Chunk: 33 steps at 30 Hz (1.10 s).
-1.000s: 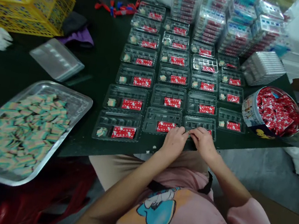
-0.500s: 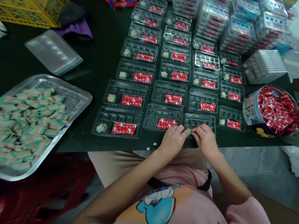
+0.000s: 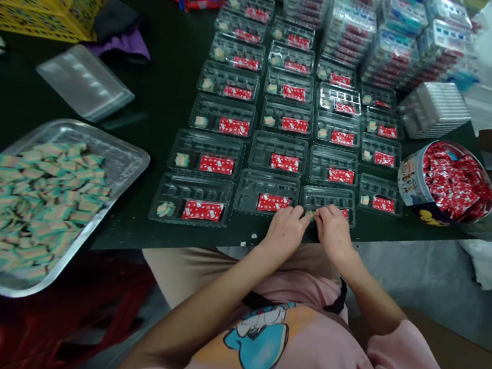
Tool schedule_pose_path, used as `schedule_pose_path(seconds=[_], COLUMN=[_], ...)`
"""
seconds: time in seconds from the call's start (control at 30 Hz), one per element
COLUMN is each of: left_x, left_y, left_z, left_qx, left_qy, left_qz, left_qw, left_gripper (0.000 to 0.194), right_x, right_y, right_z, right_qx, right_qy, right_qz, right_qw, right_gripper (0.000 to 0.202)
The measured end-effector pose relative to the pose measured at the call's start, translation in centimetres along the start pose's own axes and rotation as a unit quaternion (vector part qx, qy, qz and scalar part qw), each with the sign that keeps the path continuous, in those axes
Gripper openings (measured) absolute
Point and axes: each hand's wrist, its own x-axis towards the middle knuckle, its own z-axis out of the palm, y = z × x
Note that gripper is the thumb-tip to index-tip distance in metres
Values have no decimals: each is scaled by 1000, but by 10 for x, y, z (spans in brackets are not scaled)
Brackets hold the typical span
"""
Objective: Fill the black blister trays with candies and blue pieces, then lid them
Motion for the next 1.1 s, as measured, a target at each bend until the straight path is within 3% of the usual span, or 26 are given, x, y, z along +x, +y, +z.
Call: schedule_pose_path(seconds=[0.23,0.5,0.63,0.87,1.1], left_x=[2,-5,-11,-8,-9], left_y=[2,-4,-7,-5,-5], left_z=[-4,4,7,6,7], left_qx=[-4,-25,-37,-21,-24], left_qy=[-16,43,74,43,54], left_qz=[-2,13,18,24,14], left_qw=[1000,999,996,999,998], left_gripper=[29,27,25,29,26], right_x=[0,-1,0,0,1], right_y=[-1,4,5,3,4], right_z=[-4,-11,-4,-3,3], right_qx=[35,201,165,80,63], right_qy=[26,14,11,15,13], right_qz=[24,16,25,12,-11], right_qw=[999,979,986,997,998], right_gripper=[24,17,17,20,23])
